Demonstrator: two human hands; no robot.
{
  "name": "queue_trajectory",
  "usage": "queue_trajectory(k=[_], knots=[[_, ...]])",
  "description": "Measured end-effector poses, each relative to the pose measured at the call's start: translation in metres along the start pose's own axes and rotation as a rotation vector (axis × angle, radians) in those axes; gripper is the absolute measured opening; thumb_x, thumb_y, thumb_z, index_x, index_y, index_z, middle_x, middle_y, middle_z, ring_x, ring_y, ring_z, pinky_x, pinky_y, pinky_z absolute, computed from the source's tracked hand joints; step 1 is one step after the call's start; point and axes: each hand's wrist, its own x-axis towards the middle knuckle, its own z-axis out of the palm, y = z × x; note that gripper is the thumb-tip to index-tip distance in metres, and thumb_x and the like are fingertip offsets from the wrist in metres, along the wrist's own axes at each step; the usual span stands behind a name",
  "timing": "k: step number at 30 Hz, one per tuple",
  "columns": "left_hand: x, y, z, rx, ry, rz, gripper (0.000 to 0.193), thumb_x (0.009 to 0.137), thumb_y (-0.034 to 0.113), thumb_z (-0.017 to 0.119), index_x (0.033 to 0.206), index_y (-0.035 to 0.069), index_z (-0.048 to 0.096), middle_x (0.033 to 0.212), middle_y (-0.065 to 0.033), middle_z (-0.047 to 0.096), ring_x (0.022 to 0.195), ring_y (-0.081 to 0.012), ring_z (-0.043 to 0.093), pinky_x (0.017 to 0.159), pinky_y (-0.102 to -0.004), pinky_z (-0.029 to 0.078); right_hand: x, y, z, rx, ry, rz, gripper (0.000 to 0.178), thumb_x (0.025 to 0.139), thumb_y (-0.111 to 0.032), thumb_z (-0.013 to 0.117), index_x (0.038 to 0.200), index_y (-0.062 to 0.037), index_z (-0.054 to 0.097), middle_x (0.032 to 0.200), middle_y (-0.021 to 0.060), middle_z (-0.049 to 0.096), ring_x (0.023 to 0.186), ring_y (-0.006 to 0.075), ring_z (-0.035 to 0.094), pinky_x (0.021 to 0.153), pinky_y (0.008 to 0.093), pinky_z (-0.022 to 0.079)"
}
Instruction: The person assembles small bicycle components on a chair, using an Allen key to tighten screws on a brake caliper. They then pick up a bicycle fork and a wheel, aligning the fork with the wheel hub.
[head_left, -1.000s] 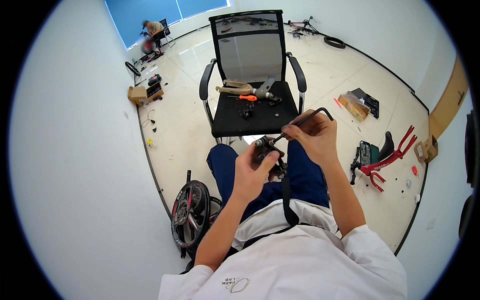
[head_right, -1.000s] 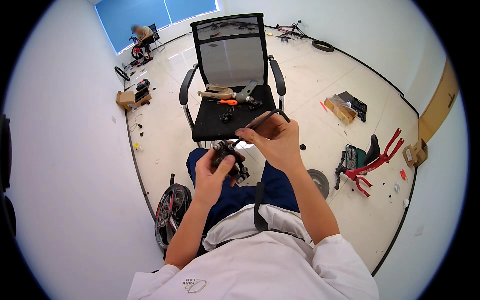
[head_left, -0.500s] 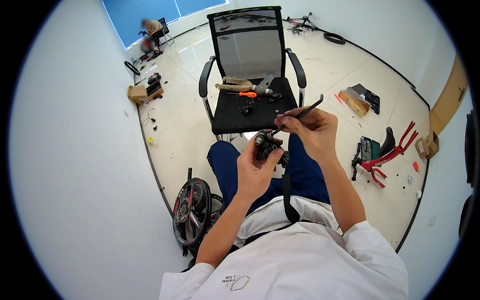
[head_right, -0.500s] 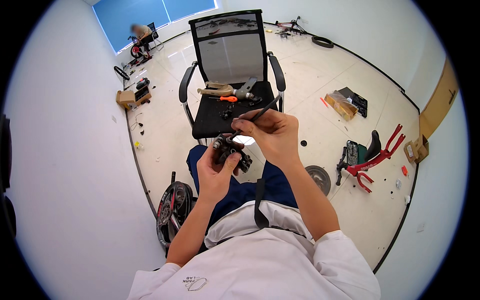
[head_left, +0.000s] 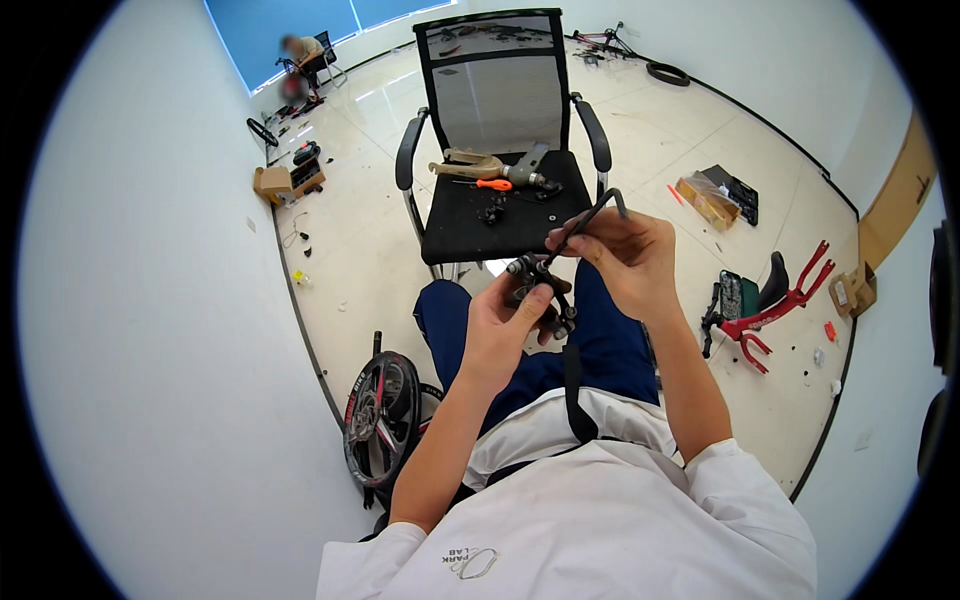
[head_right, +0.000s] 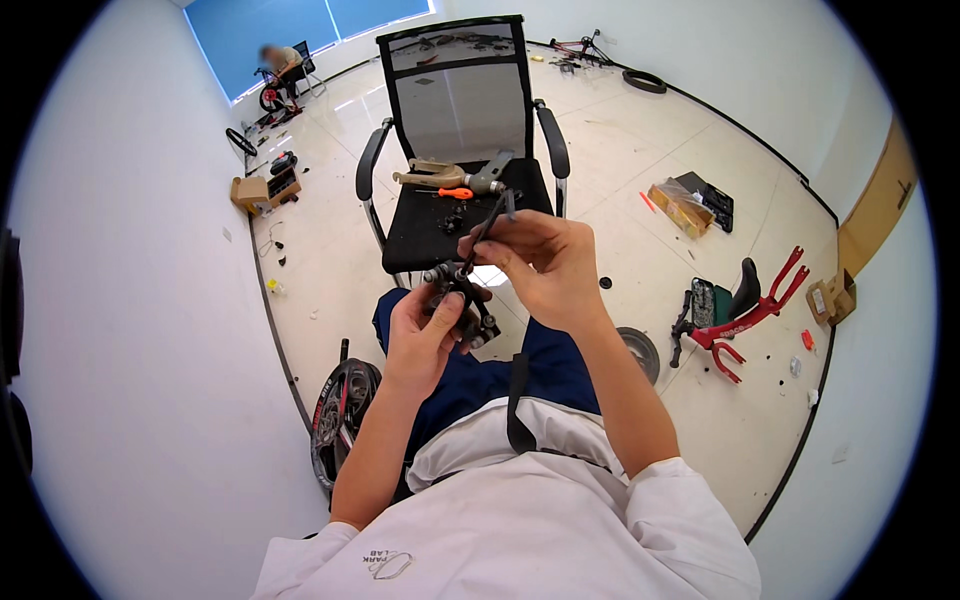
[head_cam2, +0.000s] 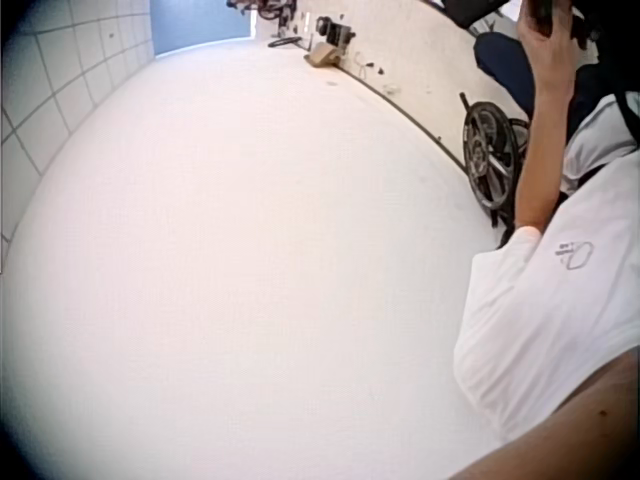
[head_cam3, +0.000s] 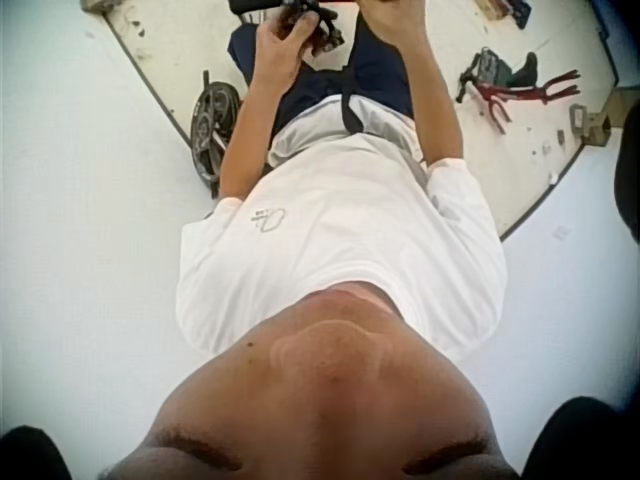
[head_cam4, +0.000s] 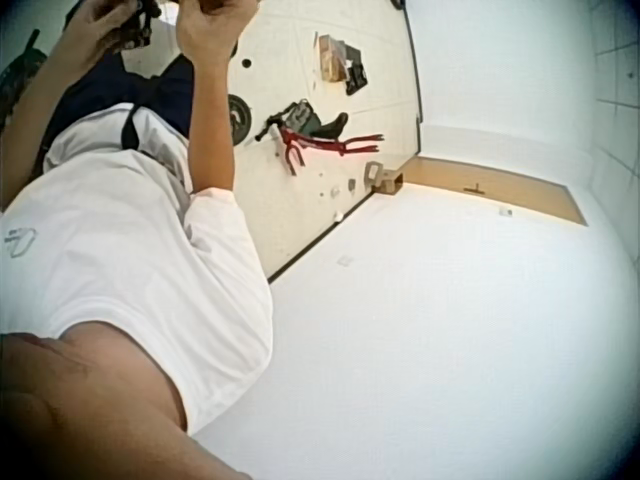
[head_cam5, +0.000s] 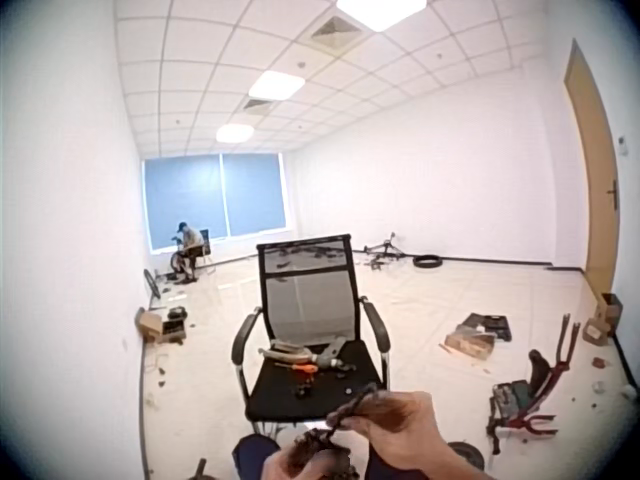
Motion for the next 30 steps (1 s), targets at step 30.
queue_trajectory(k=[30], knots=[[0.003,-0.003,0.005,0.269,0.189,0.236,0.043,0.088,0.012,0.072,0.124,-0.003,0.055,0.101,-0.0073,0.067,0.077,-0.0064,0.060,0.057,-0.0200,0.046,-0.006,0.003,0.022,-0.141,0.236,0.116,0.015,0.083,-0.005,0.074,0.091,0.0065,0.068,0.082,0.0136,0.072,0.077,0.0147,0.071,0.070,0.0255,0.058]])
